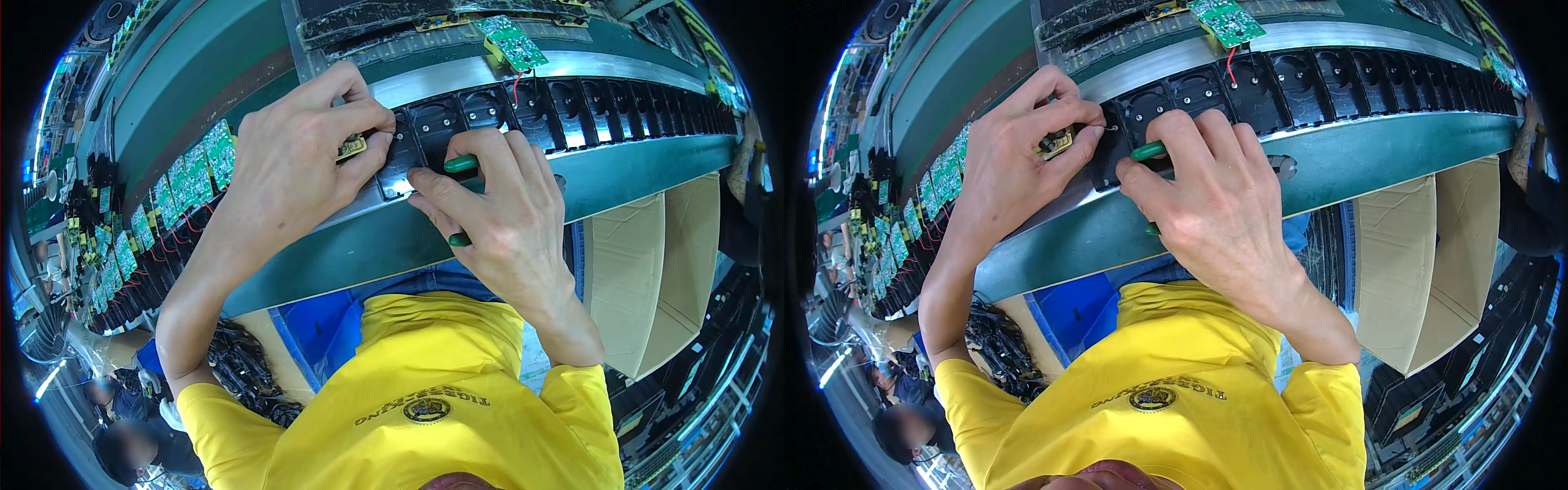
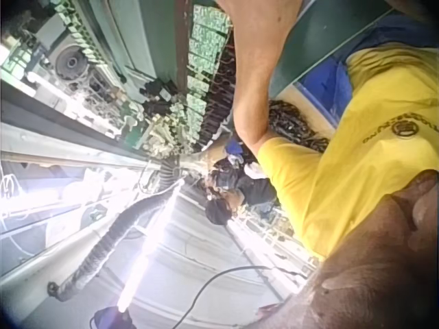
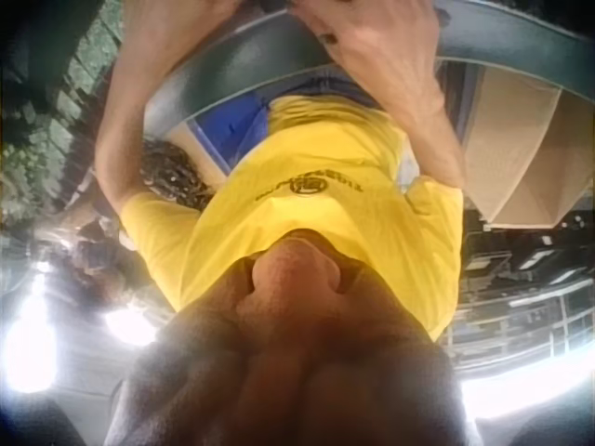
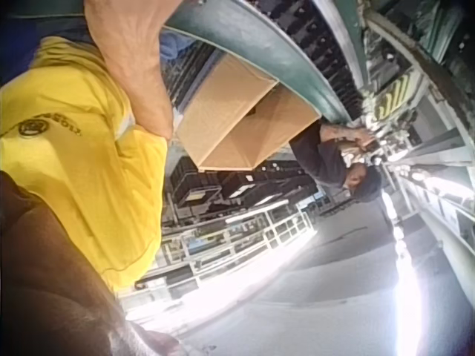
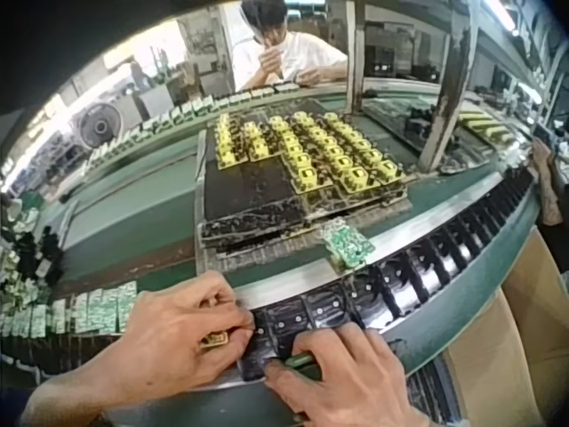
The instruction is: Trimming components on printed circuit boards using wire cutters on an assembly line.
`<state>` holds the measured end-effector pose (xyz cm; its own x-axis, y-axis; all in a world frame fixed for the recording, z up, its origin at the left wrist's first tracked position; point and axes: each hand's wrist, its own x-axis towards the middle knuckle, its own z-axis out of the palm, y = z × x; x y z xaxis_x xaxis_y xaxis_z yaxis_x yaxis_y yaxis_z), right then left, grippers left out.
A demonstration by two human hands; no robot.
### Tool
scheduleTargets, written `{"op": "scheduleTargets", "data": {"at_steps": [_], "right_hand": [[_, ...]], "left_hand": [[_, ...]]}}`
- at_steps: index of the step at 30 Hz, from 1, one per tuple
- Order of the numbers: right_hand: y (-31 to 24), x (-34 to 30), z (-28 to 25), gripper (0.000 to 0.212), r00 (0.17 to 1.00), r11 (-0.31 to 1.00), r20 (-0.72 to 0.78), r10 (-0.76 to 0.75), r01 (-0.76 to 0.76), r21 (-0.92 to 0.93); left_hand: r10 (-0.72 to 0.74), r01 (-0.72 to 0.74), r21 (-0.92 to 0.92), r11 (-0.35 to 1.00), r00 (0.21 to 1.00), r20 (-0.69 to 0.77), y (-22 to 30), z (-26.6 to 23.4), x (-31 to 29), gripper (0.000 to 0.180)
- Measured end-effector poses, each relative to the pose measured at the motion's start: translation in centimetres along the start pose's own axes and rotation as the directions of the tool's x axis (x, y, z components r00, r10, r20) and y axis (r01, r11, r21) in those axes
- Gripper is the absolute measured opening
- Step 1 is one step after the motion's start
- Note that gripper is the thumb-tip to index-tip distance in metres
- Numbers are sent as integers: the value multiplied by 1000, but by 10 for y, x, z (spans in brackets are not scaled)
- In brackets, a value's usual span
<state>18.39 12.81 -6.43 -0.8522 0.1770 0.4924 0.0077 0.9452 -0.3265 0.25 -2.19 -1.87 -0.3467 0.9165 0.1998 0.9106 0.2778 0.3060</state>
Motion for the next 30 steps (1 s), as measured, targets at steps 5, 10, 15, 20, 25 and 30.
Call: {"op": "scheduleTargets", "data": {"at_steps": [5,10,15,20,25,30], "right_hand": [[0,1,-1,17,1000,1000,2,2,-2,5],[0,1,-2,17,1000,1000,7,4,-5,8],[0,1,-2,18,1000,1000,13,5,-5,5],[0,0,-1,18,1000,1000,13,2,-2,-4],[0,1,-1,19,1000,1000,18,4,-4,-7],[0,1,-1,19,1000,1000,22,11,-11,-11]], "left_hand": [[-9,9,3,1000,1000,9,0,-2,1,7],[-20,20,-36,999,1000,8,0,-2,2,6],[-12,12,5,1000,1000,8,1,-1,3,6],[-12,11,47,999,1000,15,3,-1,4,5],[-16,15,80,997,1000,7,7,2,5,5],[-33,35,47,998,999,-34,10,10,5,5]]}}
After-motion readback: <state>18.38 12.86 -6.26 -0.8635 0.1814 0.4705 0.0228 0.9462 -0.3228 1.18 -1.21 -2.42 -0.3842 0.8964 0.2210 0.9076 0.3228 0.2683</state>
